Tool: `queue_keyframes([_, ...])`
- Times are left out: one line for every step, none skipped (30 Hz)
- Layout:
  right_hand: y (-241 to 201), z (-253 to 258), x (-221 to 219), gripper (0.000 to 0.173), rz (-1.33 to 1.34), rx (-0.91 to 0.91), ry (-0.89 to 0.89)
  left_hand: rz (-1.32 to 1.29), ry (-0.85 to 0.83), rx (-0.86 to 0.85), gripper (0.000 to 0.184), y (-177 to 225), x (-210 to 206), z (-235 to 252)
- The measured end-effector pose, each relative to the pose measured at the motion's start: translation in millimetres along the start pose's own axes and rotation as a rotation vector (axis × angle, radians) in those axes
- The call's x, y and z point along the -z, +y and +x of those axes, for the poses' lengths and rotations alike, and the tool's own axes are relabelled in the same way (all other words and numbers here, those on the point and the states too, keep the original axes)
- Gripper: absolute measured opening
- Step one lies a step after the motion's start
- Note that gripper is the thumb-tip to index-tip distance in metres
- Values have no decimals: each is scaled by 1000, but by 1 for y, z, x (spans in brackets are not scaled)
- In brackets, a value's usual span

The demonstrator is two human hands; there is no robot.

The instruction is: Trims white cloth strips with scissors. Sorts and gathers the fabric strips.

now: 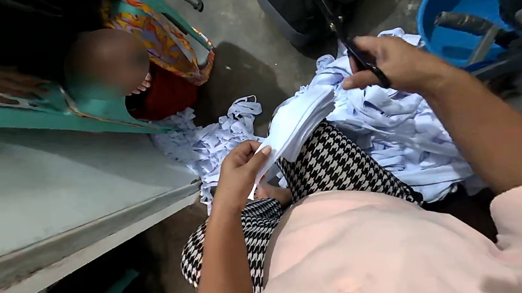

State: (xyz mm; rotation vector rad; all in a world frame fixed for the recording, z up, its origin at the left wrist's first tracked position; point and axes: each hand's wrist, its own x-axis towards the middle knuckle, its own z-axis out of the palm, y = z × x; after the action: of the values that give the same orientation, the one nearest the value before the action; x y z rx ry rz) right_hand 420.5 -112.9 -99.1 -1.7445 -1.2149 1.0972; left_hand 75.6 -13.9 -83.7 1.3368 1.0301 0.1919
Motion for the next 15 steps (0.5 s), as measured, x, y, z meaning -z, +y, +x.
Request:
queue_keyframes([-10,-13,2,44,-31,59,-49,-1,-12,-2,7,-2,1,0])
queue_keyframes([-20,-26,1,50,-42,105,-118,1,-23,-5,6,-5,2,0])
queue_keyframes([-28,-40,-3,62,-29,125,-222,9,-40,-12,6,-8,3,-1])
queue_keyframes([-32,-53,-8,79,4,130,-354,22,-62,-26,7,-12,4,-3])
queue_keyframes([-34,-64,-14,88,43,118,-488,28,-80,-40,8,-15,5,-4])
queue_keyframes([-33,-74,-19,88,62,83,-621,28,-93,-48,9,-18,4,-5])
queue_keyframes([-32,-82,-24,85,65,18,-743,26,-99,-47,9,-19,3,-7])
queue_keyframes([-32,-89,-29,81,41,-69,-844,16,-100,-44,10,-19,1,-8])
queue_keyframes([-32,-94,-34,80,1,-160,-913,-7,-93,-50,10,-20,0,-7])
queue_keyframes([-31,-100,-39,80,-21,-246,-963,-29,-92,-60,10,-21,-1,-6])
queue_keyframes([-29,-104,-45,80,-18,-306,-986,-42,-93,-70,10,-21,-2,-6])
queue_keyframes([-27,-109,-50,79,3,-337,-983,-55,-99,-77,10,-23,-2,-4])
queue_keyframes([-25,-111,-56,78,34,-345,-968,-70,-112,-83,10,-25,-1,-2])
queue_keyframes([-23,-113,-62,77,71,-350,-949,-78,-122,-86,9,-26,-1,0])
queue_keyframes([-23,-114,-69,76,101,-355,-923,-77,-126,-86,9,-27,-1,0])
